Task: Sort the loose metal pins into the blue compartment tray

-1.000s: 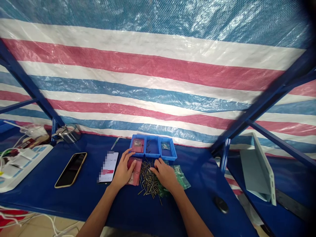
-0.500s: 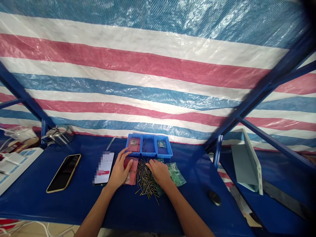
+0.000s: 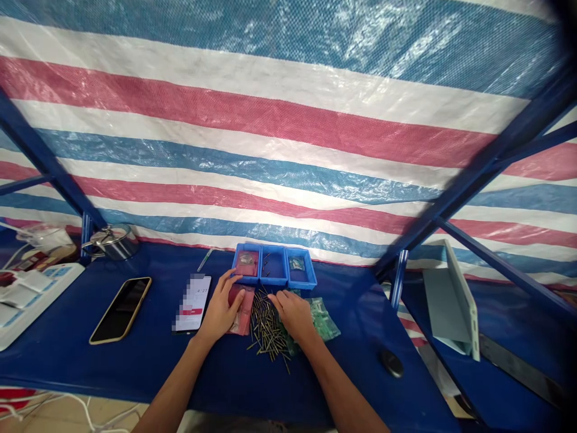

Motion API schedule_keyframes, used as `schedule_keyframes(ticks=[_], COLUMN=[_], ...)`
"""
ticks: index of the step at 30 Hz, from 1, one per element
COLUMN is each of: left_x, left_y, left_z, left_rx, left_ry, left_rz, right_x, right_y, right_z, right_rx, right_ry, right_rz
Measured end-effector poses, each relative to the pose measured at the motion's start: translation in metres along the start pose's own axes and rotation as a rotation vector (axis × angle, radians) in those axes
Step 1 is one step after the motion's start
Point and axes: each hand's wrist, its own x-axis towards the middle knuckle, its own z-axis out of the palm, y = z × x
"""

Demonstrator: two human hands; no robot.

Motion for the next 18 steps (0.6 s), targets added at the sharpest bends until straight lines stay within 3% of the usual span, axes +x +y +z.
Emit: schedule_keyframes(ticks=[5, 18], left_x=[-0.001, 0.0], left_y=[-0.001, 0.0], left_z=[0.0, -0.001], left_rx=[0.008, 0.012], left_ry=[-0.024, -0.025], left_rz=[-0.036, -0.045], right_x=[0.001, -0.001], right_y=[0.002, -0.01], right_z=[-0.011, -0.008], right_rx=[0.01, -0.05], right_ry=[0.134, -0.012], right_rz=[0.09, 0.199])
